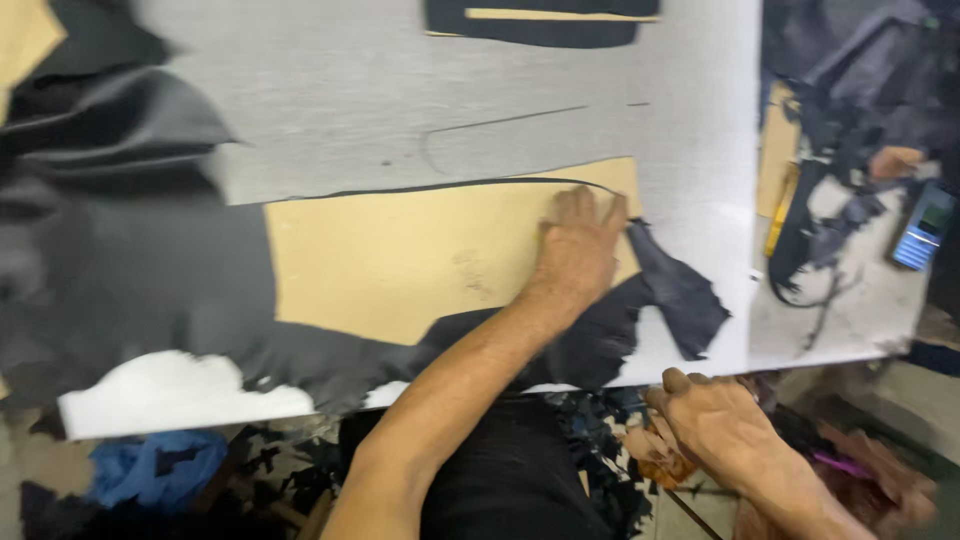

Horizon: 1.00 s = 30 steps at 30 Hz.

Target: The person places cardboard templates on a large sheet of black leather and uses a utility knife to cut along the template edges. The person repeatedly repositions templates and cuts multiple leather pieces, stacking the finished pieces on the table.

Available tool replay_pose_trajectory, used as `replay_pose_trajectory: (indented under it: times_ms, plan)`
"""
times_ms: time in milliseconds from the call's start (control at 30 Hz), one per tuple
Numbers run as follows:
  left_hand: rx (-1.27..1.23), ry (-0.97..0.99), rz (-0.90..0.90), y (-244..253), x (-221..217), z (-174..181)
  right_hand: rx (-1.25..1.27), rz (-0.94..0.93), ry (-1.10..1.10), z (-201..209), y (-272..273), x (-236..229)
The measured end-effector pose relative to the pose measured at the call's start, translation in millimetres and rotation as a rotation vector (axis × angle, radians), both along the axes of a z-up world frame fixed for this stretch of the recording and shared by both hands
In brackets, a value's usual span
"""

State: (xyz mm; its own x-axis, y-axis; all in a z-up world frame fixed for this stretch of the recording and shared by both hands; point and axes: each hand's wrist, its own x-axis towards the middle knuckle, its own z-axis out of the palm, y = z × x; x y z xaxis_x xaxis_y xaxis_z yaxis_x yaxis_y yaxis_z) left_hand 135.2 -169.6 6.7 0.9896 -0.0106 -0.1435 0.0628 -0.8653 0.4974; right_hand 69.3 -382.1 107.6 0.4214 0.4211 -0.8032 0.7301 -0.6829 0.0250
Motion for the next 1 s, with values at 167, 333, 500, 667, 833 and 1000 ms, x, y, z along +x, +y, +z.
replay_pose_trajectory:
  times_ms: [167, 333, 500, 667, 833, 1000]
  plan:
    - [-0.178, -0.069, -0.166, 125, -81, 2, 0.780, -0.608, -0.428, -44, 79, -45]
    - [0.111, -0.109, -0.015, 245, -159, -7, 0.548, -0.681, -0.735, -97, 57, 6]
    - [0.267, -0.034, -0.129, 267, -158, -11, 0.200, -0.707, -0.604, -165, 5, 72]
    - [0.374, 0.146, -0.246, 263, -152, -2, -0.055, -0.566, -0.400, -204, 81, 120]
    - [0.435, 0.196, -0.369, 261, -147, 8, 0.068, -0.376, -0.350, -78, 210, 168]
    - [0.425, 0.141, -0.317, 257, -155, -7, 1.281, -0.486, -0.094, 29, 320, 139]
